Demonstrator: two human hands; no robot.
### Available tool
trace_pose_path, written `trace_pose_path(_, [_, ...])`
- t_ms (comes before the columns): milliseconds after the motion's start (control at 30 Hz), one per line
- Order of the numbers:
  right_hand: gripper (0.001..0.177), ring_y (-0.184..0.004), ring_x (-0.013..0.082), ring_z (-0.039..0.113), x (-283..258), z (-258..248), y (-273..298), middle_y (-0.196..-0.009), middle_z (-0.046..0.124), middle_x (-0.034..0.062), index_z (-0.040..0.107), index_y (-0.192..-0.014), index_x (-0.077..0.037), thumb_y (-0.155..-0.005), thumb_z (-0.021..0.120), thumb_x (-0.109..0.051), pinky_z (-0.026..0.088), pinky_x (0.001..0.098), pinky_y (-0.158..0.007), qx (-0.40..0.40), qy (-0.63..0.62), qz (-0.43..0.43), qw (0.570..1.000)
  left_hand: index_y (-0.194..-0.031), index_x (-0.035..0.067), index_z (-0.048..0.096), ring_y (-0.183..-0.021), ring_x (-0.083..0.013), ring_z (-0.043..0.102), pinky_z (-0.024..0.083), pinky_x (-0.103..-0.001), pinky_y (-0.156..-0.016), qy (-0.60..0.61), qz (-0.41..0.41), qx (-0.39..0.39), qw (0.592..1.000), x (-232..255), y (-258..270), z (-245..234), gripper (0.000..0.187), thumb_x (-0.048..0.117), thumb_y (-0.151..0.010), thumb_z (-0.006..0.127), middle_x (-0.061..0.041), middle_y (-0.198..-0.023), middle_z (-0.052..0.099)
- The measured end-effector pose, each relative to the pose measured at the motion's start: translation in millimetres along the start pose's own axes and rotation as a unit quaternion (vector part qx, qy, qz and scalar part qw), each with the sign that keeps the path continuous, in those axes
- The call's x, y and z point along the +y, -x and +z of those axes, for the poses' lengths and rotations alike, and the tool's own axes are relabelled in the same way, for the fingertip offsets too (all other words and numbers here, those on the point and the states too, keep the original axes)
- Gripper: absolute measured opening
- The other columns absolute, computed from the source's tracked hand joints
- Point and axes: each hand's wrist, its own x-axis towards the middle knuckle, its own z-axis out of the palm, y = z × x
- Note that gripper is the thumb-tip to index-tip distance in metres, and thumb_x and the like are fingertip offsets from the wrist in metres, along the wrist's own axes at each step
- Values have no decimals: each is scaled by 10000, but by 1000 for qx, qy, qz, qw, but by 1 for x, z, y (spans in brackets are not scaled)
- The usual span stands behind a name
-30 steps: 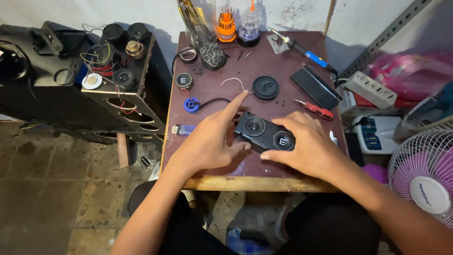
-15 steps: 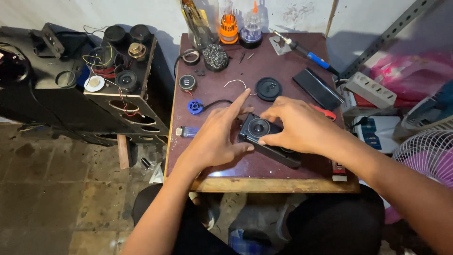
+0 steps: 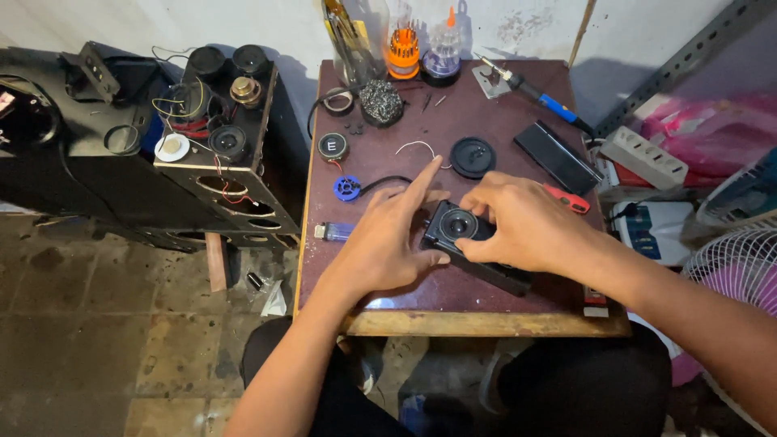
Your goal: The person applies glue from a tube to the edges of a small electronic device's casing. They then place a circular speaker component onto the glued area and press it down to secure it in place.
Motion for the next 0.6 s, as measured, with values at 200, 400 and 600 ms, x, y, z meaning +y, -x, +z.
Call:
trace_pose_path(200, [478, -787, 243, 702, 12, 9, 9, -875, 662, 81, 749, -1052, -53, -620, 884, -208, 577, 366, -664, 73, -73, -64, 993, -1621, 16, 195, -1267, -365, 623, 293, -533, -1199, -5, 2, 6, 1000, 2, 0, -1, 1235, 133, -632, 926, -122, -1325, 704])
trace_pose_path(400, [462, -724, 199, 679, 22, 18, 9, -855, 673, 58, 772, -1038, -67, -609, 901, -181, 553, 326, -609, 117, -110, -117, 980, -1608, 31, 265, -1193, -399, 658, 417, -559, -1088, 37, 63, 32, 997, 6, -1, -9, 1084, 168, -722, 874, -108, -1286, 722])
trace_pose_path(600, [437, -732, 194, 684, 24, 16, 7, -858, 689, 55, 784, -1029, -73, -620, 913, -155, 540, 321, -615, 106, -139, -118, 977, -1572, 53, 355, -836, -354, 732, 572, -454, -771, 98, 64, 13, 993, 9, -14, -18, 971, 37, -721, 822, -103, -1110, 784])
